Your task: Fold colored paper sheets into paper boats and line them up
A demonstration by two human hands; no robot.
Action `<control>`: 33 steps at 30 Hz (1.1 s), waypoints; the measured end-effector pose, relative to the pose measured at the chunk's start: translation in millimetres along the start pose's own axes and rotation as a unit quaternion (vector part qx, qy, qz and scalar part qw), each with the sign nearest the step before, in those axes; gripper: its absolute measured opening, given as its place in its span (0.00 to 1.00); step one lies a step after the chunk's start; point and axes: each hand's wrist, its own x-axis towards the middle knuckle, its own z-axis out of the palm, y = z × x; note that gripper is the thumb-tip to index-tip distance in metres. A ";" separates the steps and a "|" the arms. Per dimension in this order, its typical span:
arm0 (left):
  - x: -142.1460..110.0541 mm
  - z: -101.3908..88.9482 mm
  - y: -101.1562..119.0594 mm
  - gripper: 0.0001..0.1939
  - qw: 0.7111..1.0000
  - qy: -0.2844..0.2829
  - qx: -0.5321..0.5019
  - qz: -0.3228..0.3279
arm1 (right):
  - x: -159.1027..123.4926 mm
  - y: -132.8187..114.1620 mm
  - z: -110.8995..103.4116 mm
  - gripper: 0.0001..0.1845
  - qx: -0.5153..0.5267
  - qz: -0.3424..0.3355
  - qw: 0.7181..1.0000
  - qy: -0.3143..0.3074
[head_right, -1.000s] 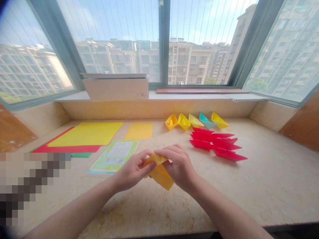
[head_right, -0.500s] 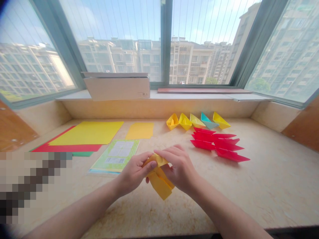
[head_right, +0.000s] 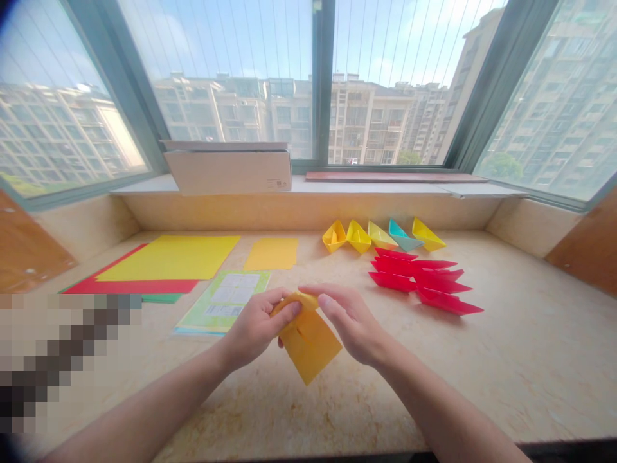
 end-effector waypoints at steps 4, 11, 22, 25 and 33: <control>2.5 -0.6 -2.5 0.20 0.999 0.002 0.035 -0.038 | 6.7 -3.0 4.8 0.14 -0.036 0.061 0.997 -0.014; 7.7 -5.7 2.1 0.22 0.997 0.008 -0.069 -0.014 | 15.0 8.6 -2.3 0.18 0.096 0.136 0.986 0.012; 9.9 -6.5 -3.4 0.25 0.999 -0.001 -0.044 -0.023 | 20.3 17.8 -12.5 0.21 0.055 0.142 0.988 0.034; 10.2 -5.9 -4.3 0.24 0.999 -0.001 -0.038 -0.028 | 20.2 19.8 -12.4 0.21 0.062 0.144 0.987 0.037; 9.2 -6.7 -3.9 0.17 0.997 0.080 0.010 0.012 | 19.7 17.2 -11.1 0.17 0.080 0.112 0.989 0.056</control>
